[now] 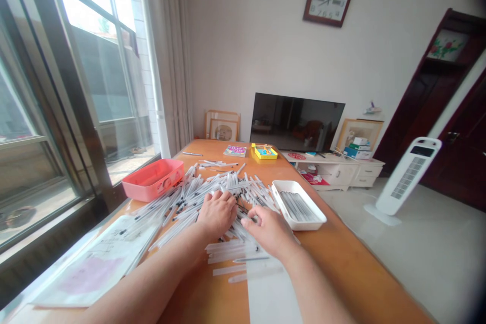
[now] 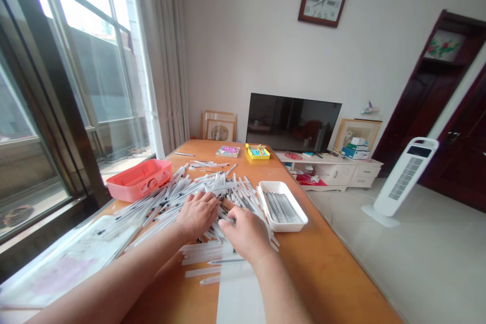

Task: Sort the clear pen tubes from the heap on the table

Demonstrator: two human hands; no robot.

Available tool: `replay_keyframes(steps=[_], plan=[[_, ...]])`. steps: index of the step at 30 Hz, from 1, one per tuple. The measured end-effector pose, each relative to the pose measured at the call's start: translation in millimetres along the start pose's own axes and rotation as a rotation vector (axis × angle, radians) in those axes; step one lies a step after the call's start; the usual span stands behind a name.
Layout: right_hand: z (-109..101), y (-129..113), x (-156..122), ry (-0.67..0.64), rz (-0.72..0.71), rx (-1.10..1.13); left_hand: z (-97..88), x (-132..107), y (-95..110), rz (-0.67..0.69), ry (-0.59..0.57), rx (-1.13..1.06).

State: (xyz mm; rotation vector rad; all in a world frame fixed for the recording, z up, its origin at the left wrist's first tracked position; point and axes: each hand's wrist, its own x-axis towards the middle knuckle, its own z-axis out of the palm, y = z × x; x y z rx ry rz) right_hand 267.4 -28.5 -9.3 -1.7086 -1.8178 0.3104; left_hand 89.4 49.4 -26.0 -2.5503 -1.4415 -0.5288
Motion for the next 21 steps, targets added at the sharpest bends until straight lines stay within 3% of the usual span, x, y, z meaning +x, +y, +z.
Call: replay_keyframes(steps=[4, 11, 13, 18, 21], plan=[[1, -5, -7, -0.163, -0.055, -0.039, -3.2, -11, -13, -0.010, 0.017, 0.017], [5, -3, -7, -0.193, -0.036, 0.005, -10.5, -31, -27, -0.081, 0.003, 0.009], [0, -6, -10, -0.310, -0.024, 0.108, -12.8, -35, -29, -0.092, 0.006, 0.010], [-17, -20, -28, -0.805, -0.045, 0.203, -19.5, -38, -31, -0.121, 0.003, 0.042], [-17, -32, -37, -0.854, -0.142, 0.062, -23.8, -41, -33, -0.144, 0.000, 0.076]])
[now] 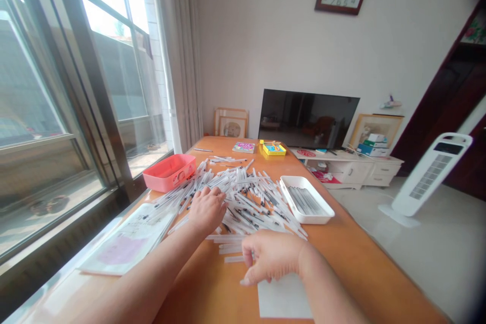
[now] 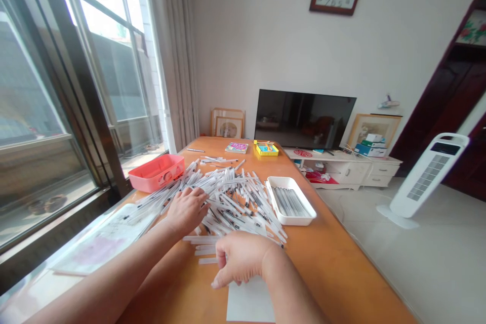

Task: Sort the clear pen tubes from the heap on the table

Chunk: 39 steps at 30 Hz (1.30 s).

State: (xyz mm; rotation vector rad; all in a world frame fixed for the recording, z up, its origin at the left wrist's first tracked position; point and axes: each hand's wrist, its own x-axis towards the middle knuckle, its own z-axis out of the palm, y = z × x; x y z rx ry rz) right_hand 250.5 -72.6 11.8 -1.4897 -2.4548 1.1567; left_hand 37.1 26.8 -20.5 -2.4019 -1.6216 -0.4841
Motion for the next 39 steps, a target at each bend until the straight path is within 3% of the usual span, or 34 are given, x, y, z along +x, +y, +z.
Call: replay_keyframes(steps=[5, 10, 19, 26, 31, 35, 39], plan=[[13, -11, 4, 0.128, -0.062, -0.311, -7.7, -9, -4, -0.069, -0.029, 0.023], [16, 0, 9, 0.210, -0.095, -0.300, -15.8, -20, -6, -0.097, -0.064, 0.035], [13, 9, 29, 0.427, 0.011, -0.280, -23.7, -26, -8, -0.143, -0.158, -0.028], [22, 14, 48, 0.554, 0.076, -0.367, -35.1, -27, -20, -0.361, -0.091, -0.320], [24, 15, 50, 0.579, 0.059, -0.332, -32.1, -28, -27, -0.457, 0.003, -0.426], [21, 15, 43, 0.567, 0.065, -0.259, -23.5, -33, -37, -0.442, 0.009, -0.401], [18, 14, 39, 0.548, 0.065, -0.208, -16.5, -37, -44, -0.248, -0.071, -0.315]])
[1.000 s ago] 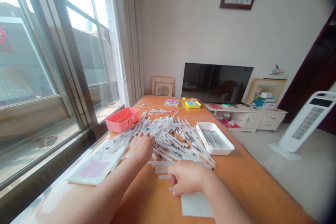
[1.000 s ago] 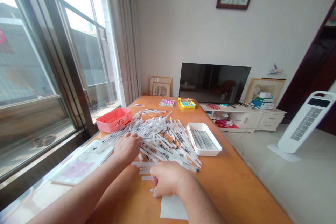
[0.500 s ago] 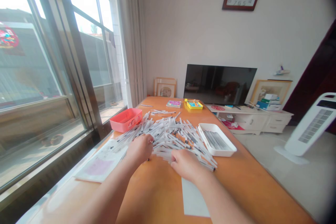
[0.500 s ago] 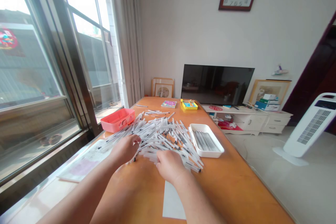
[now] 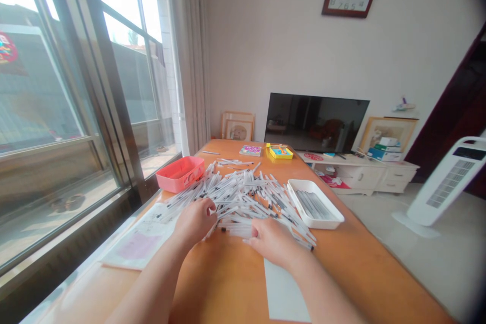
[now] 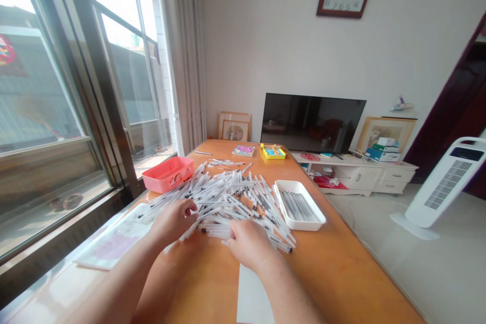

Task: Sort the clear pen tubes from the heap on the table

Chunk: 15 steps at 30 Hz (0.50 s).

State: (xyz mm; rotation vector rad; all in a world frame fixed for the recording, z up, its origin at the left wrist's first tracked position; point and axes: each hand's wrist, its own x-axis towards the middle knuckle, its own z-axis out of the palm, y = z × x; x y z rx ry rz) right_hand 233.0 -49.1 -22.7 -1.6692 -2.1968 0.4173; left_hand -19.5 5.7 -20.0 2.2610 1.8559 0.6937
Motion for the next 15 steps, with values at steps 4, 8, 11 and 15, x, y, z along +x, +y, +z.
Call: replay_keyframes(steps=[4, 8, 11, 15], plan=[[0, -3, 1, 0.005, 0.027, -0.008, 6.7, 0, -1, 0.063, -0.055, 0.097], [1, -5, 1, 0.009, 0.031, 0.006, 8.6, 3, -2, 0.062, -0.040, 0.105], [1, -2, 0, -0.011, 0.025, 0.023, 3.9, 6, -8, 0.031, 0.029, 0.081], [0, 0, -3, -0.042, 0.006, 0.009, -0.7, 9, -20, -0.140, 0.181, 0.157]])
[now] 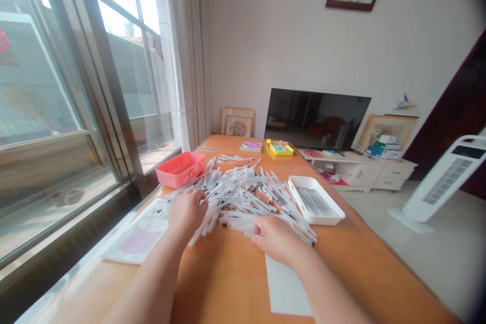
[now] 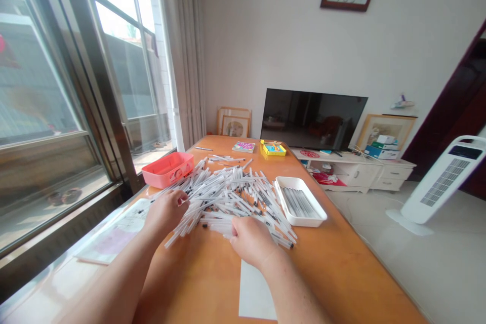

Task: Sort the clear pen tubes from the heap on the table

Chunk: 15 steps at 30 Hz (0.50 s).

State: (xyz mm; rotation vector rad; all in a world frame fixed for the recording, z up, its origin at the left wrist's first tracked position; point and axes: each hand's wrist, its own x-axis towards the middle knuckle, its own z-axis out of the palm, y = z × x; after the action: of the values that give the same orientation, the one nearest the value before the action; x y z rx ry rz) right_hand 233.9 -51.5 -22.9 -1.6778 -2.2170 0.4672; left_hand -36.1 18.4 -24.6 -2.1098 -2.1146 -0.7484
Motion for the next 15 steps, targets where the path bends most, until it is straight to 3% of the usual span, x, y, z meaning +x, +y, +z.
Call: replay_keyframes(steps=[4, 9, 15], plan=[[0, 2, 2, 0.032, 0.001, -0.037, 4.4, -1, 2, -0.031, 0.081, -0.011], [0, 7, 5, 0.031, 0.016, 0.019, 10.7, -8, 19, 0.139, -0.090, -0.017], [-13, 20, 6, 0.014, 0.065, 0.132, 8.6, -10, 26, 0.155, -0.148, 0.031]])
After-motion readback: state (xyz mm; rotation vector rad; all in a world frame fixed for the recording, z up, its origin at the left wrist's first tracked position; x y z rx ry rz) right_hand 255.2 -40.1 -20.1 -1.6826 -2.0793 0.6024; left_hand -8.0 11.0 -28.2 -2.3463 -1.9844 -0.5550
